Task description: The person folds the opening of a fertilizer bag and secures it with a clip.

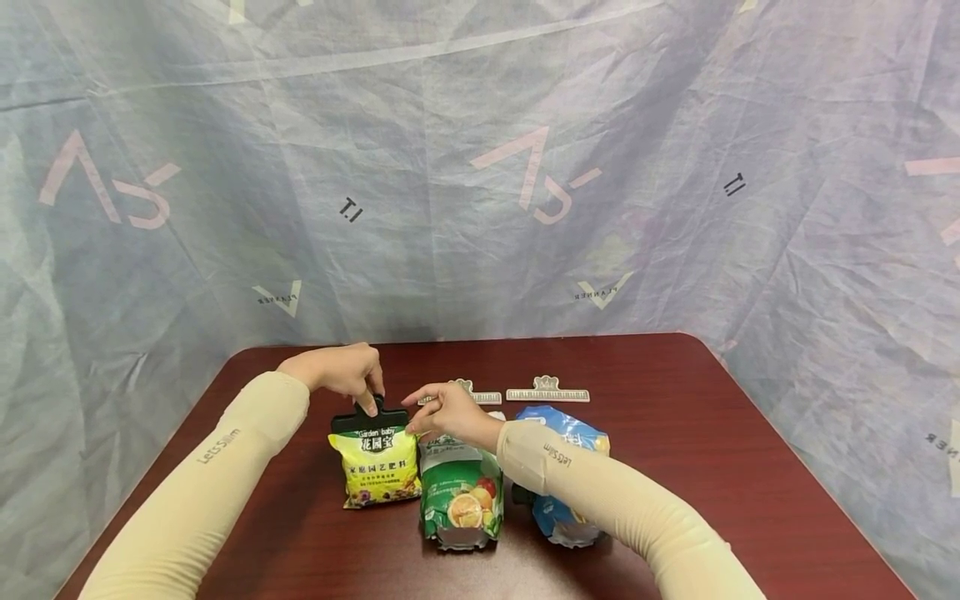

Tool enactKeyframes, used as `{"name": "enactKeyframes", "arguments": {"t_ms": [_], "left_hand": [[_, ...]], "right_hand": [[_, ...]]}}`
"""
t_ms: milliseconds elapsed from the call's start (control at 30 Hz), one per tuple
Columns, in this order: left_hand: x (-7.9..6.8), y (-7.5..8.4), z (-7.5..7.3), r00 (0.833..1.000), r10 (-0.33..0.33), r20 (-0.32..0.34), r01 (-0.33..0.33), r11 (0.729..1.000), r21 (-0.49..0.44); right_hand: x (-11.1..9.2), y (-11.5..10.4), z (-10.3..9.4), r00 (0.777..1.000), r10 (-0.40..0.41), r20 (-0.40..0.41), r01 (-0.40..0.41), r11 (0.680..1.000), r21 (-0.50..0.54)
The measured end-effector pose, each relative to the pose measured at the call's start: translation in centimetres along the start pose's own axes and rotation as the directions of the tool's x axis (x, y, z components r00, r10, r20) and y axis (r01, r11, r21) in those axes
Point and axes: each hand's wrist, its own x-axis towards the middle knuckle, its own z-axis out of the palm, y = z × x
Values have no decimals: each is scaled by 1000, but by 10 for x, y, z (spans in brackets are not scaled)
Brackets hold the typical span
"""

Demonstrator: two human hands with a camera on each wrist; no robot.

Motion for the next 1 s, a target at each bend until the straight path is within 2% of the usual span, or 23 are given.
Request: {"name": "enactKeyframes", "arguments": {"t_ms": [167,300,667,1000], "left_hand": [[-1,-7,2,999,-34,-1,34,998,-44],[-2,-12,2,1000,-17,6,18,998,-66],[-3,-15,-1,999,-21,42,26,994,-109],[2,-10,-1,993,-38,113,46,997,-68]], "right_hand": [[0,0,2,1000,2,-23,-2,1000,1],[0,2,3,999,-4,-44,4,1000,9],[1,7,5,997,-26,-68,27,999,17],[3,6,9,996,-25,-80,25,1000,-3]]}}
